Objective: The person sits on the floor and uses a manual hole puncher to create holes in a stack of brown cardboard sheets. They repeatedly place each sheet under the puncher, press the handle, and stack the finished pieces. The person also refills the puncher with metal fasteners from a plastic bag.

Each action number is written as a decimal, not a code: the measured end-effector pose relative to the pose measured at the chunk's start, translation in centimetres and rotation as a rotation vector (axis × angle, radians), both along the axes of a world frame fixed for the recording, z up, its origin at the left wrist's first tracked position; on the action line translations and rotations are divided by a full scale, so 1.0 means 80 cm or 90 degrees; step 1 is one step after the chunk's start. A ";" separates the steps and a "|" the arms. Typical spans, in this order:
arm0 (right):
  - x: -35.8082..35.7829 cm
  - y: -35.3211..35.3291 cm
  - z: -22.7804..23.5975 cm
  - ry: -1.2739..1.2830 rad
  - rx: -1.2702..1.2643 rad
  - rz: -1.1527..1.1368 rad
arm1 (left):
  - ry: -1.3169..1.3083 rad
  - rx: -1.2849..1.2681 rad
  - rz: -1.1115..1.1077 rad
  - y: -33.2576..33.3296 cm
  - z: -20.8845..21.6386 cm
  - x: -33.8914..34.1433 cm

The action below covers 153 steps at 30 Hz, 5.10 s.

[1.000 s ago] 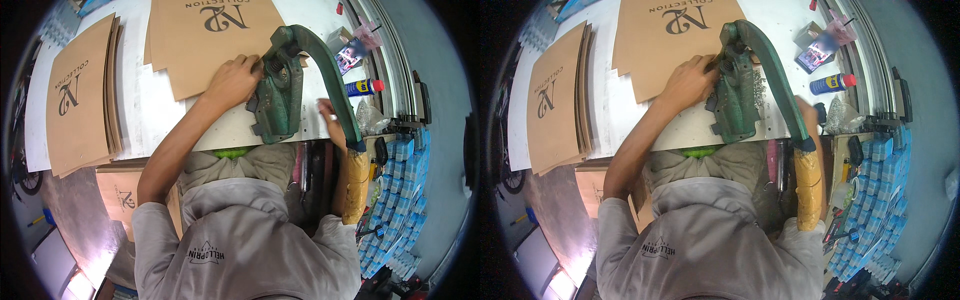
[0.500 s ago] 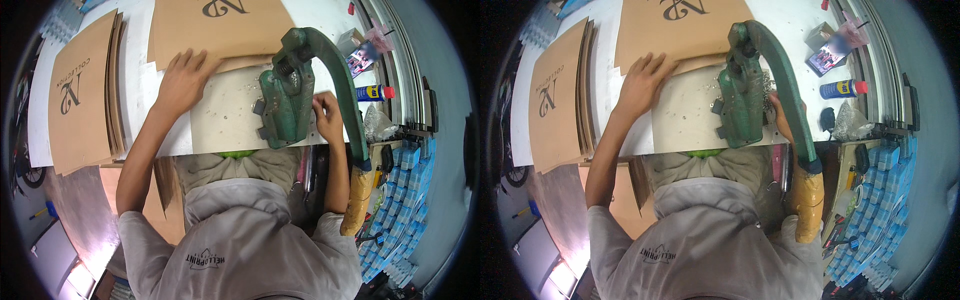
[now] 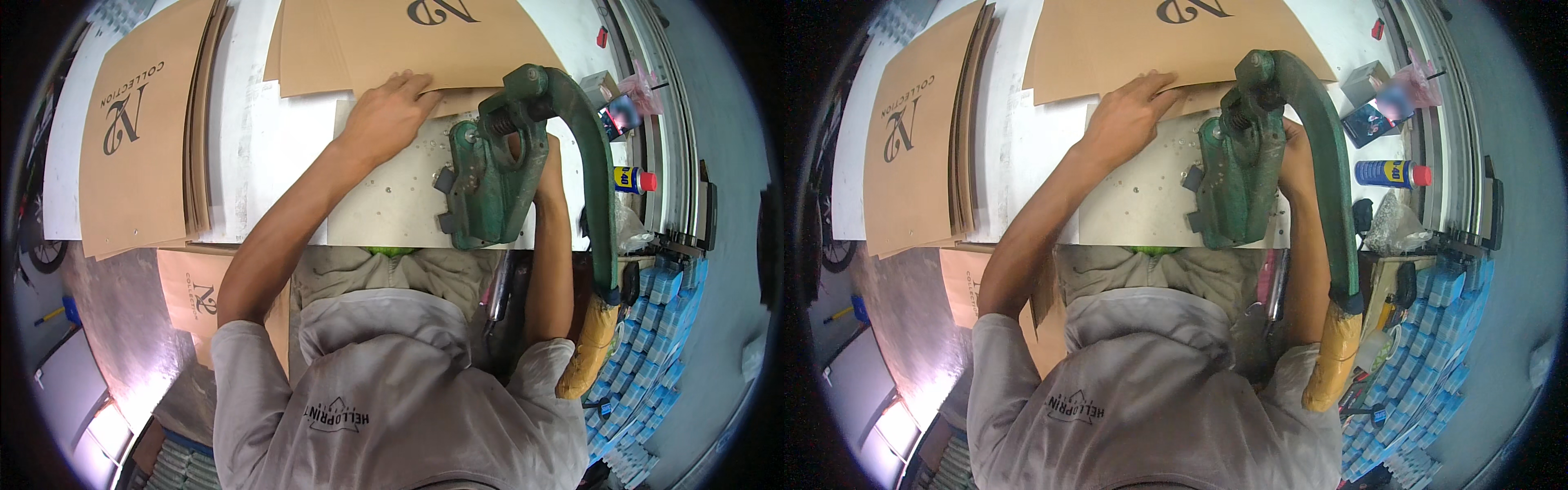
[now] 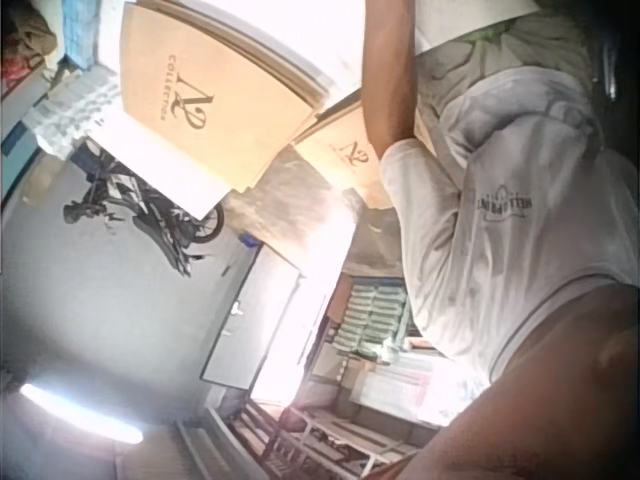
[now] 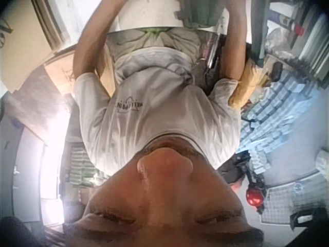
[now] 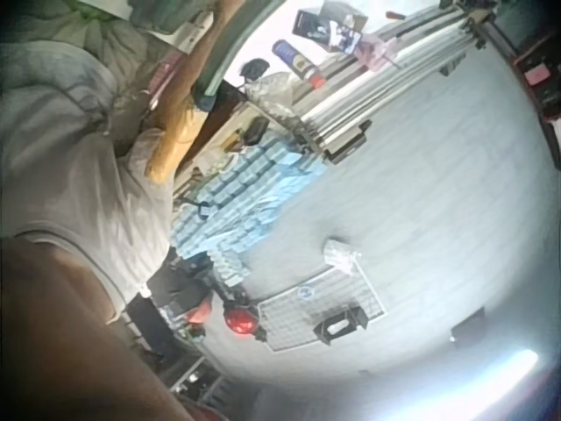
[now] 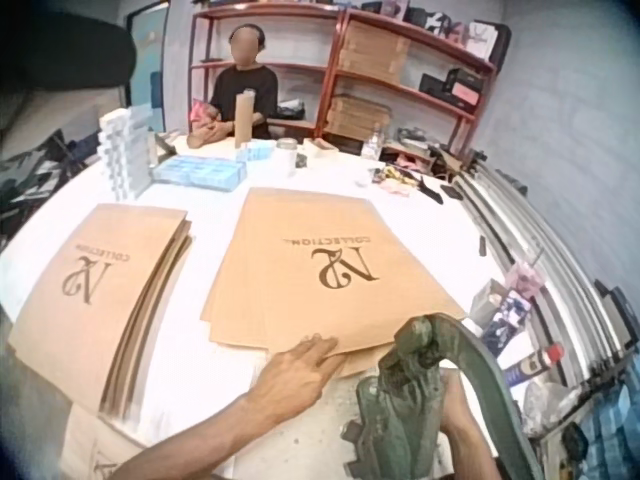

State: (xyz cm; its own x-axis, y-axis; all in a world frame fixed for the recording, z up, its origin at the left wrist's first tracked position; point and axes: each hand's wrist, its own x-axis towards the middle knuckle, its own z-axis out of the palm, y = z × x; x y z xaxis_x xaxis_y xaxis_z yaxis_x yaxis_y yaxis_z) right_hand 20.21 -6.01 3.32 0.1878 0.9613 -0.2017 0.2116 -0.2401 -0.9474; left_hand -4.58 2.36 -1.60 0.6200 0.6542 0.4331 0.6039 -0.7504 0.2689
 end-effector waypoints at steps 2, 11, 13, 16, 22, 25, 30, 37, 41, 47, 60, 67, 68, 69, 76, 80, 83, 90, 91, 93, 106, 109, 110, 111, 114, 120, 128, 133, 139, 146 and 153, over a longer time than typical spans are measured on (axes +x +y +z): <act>-0.004 -0.001 -0.006 0.162 -0.045 -0.095 | -0.042 -0.066 -0.023 -0.003 0.008 0.012; 0.003 -0.020 -0.025 0.191 -0.024 -0.170 | -0.144 -0.128 -0.030 -0.038 0.021 0.045; 0.002 -0.023 -0.020 0.175 -0.036 -0.177 | -0.146 -0.133 -0.024 -0.041 0.019 0.051; 0.024 -0.027 -0.020 -0.098 -0.082 -0.131 | -0.145 -0.146 -0.025 -0.045 0.020 0.060; -0.017 -0.125 0.168 -0.374 0.225 -0.023 | -0.146 -0.132 0.000 -0.043 0.014 0.053; -0.056 -0.166 0.130 -0.378 0.158 0.209 | -0.159 -0.138 -0.030 -0.040 0.016 0.060; -0.050 -0.172 0.164 -0.698 0.208 0.457 | -0.095 -0.150 -0.022 -0.041 0.023 0.054; -0.026 -0.164 0.144 -0.002 0.438 -0.059 | -0.038 -0.083 -0.006 -0.034 0.026 0.047; 0.066 -0.182 0.010 -0.411 -0.068 0.010 | -0.091 0.012 0.006 0.024 0.023 0.030; 0.049 -0.184 -0.050 -0.459 0.149 -0.014 | -0.683 0.030 0.253 0.041 0.075 -0.001; 0.039 -0.086 -0.048 -0.017 -0.016 -0.053 | -0.844 -0.693 0.232 -0.017 0.017 0.041; 0.026 -0.011 -0.072 -0.127 0.244 0.022 | -0.251 -0.110 0.118 -0.026 0.044 -0.025; 0.024 -0.011 -0.069 -0.137 0.238 0.032 | -0.175 0.093 0.077 -0.014 0.049 -0.032; 0.017 -0.008 -0.061 -0.145 0.234 0.043 | -0.166 0.082 0.058 -0.002 0.059 -0.036; -0.011 0.000 -0.028 -0.041 0.117 0.019 | -0.014 -0.117 -0.021 0.047 0.028 -0.058; 0.006 0.004 -0.011 0.050 0.099 -0.017 | -0.091 -0.188 -0.086 0.043 0.032 -0.046; -0.018 0.005 0.011 0.195 0.110 -0.057 | -0.207 -0.254 -0.094 0.046 0.030 -0.033; -0.074 0.001 0.037 0.322 0.092 -0.102 | -0.148 -0.110 -0.149 0.010 0.020 0.018; -0.060 0.004 0.030 0.315 0.054 -0.112 | -0.114 -0.105 -0.126 0.001 0.017 0.025; -0.031 0.009 0.015 0.299 -0.027 -0.133 | -0.149 -0.112 -0.092 -0.009 0.017 0.035; 0.051 -0.035 0.028 -0.394 -0.040 0.002 | -0.119 -0.209 -0.027 -0.033 0.027 0.055; 0.012 -0.076 0.159 -0.327 0.203 -0.132 | -0.133 -0.176 -0.022 -0.034 0.015 0.043; 0.019 -0.101 0.183 -0.316 0.357 -0.077 | -0.135 -0.160 -0.013 -0.035 0.014 0.039; 0.008 -0.125 0.228 -0.351 0.445 0.062 | -0.139 -0.152 -0.032 -0.034 0.017 0.047; -0.032 -0.142 0.180 -0.561 0.424 0.394 | -0.130 -0.141 -0.014 -0.037 0.014 0.040; -0.059 -0.152 0.171 -0.555 0.282 0.442 | -0.103 -0.137 -0.034 -0.041 0.029 0.045; 0.029 -0.126 0.088 -0.391 0.100 -0.009 | -0.018 -0.017 -0.020 -0.015 0.020 0.053; 0.066 -0.142 -0.062 -0.553 0.216 0.051 | 0.097 0.056 0.009 -0.036 0.012 0.020; 0.056 -0.131 -0.046 -0.430 0.122 -0.029 | 0.164 -0.008 0.090 -0.063 0.033 -0.054; 0.067 -0.122 -0.056 -0.361 0.107 0.032 | 0.121 -0.030 0.063 -0.051 0.028 -0.059; 0.062 -0.115 -0.049 -0.389 0.166 0.002 | 0.106 -0.046 0.062 -0.046 0.024 -0.054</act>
State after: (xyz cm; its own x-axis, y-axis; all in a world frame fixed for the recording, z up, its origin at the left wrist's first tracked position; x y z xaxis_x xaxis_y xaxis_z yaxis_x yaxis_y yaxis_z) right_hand 25.19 -15.24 -0.58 0.1911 0.9649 0.1800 0.7300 -0.0172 -0.6832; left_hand -8.88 -1.29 0.35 0.6115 0.7405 0.2789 0.7134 -0.6684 0.2105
